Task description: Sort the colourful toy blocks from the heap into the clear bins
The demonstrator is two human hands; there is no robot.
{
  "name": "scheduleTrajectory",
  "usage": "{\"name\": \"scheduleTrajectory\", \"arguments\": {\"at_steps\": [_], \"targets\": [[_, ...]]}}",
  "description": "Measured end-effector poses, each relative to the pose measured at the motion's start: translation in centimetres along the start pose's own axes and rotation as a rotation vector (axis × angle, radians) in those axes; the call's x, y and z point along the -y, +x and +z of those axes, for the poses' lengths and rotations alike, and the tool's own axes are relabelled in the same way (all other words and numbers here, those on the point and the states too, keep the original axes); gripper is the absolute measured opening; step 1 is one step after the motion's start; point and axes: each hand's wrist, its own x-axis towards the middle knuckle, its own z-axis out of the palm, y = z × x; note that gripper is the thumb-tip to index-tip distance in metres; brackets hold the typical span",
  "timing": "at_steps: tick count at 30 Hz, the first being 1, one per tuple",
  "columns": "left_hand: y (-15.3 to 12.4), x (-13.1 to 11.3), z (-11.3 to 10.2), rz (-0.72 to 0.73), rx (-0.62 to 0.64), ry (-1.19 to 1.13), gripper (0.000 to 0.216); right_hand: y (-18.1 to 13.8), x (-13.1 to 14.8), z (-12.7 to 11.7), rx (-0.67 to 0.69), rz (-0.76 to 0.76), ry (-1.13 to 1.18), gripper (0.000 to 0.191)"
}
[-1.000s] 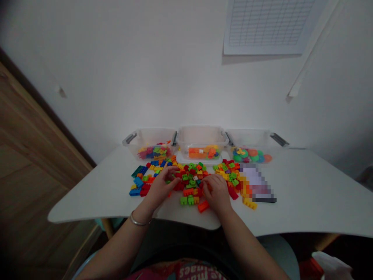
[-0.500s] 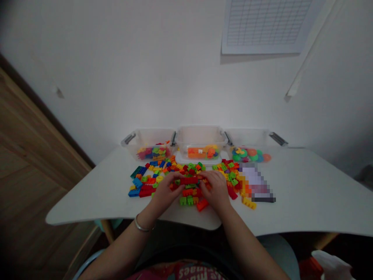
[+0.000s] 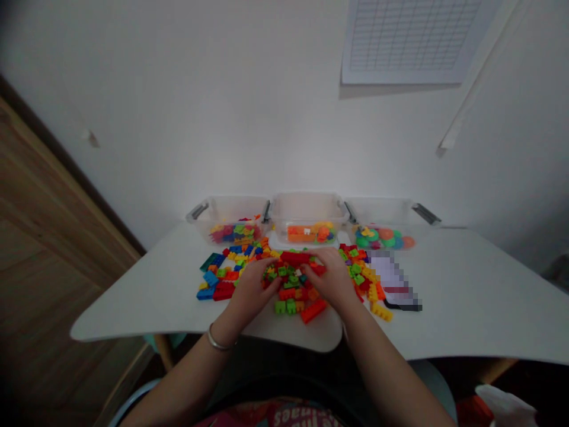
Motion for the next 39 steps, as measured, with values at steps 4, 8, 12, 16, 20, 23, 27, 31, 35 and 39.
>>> {"name": "scheduleTrajectory", "arguments": {"at_steps": [4, 8, 12, 16, 20, 23, 27, 31, 35, 39], "targets": [[-0.3, 0.7, -0.2, 0.046, 0.097, 0.169, 0.036, 3.9, -2.0, -0.9, -0.218, 0.145, -0.003, 0.029], [-0.5, 0.9, -0.1, 0.033, 0.157, 0.253, 0.044, 7.8, -3.9, -0.7, -0.34, 0.235, -0.016, 0.036], [-0.5, 0.9, 0.1, 0.043, 0.163, 0.264, 0.042, 10.3, -3.7, 0.8, -0.251, 0.294, -0.095, 0.035], [-0.4, 1.1, 0.2, 0.05, 0.164, 0.256, 0.041, 11.1, -2.2, 2.7, -0.063, 0.343, -0.274, 0.029], [-0.4, 1.1, 0.1, 0.047, 0.181, 0.256, 0.042, 11.0, -1.6, 3.7, 0.09, 0.32, -0.438, 0.032], [-0.5, 1.0, 0.0, 0.034, 0.189, 0.268, 0.037, 10.7, -1.7, 3.6, 0.106, 0.241, -0.491, 0.034], [-0.5, 0.9, 0.0, 0.029, 0.198, 0.271, 0.035, 10.4, -1.8, 3.3, 0.129, 0.167, -0.526, 0.036], [-0.5, 1.0, 0.1, 0.033, 0.201, 0.259, 0.037, 10.2, -2.2, 3.1, 0.117, 0.103, -0.427, 0.03], [-0.4, 1.1, 0.0, 0.025, 0.211, 0.256, 0.037, 9.4, -2.2, 2.2, -0.014, 0.026, -0.196, 0.029], [-0.3, 1.2, 0.0, 0.017, 0.229, 0.257, 0.039, 7.7, -1.0, 0.7, -0.128, -0.004, -0.103, 0.03]]}}
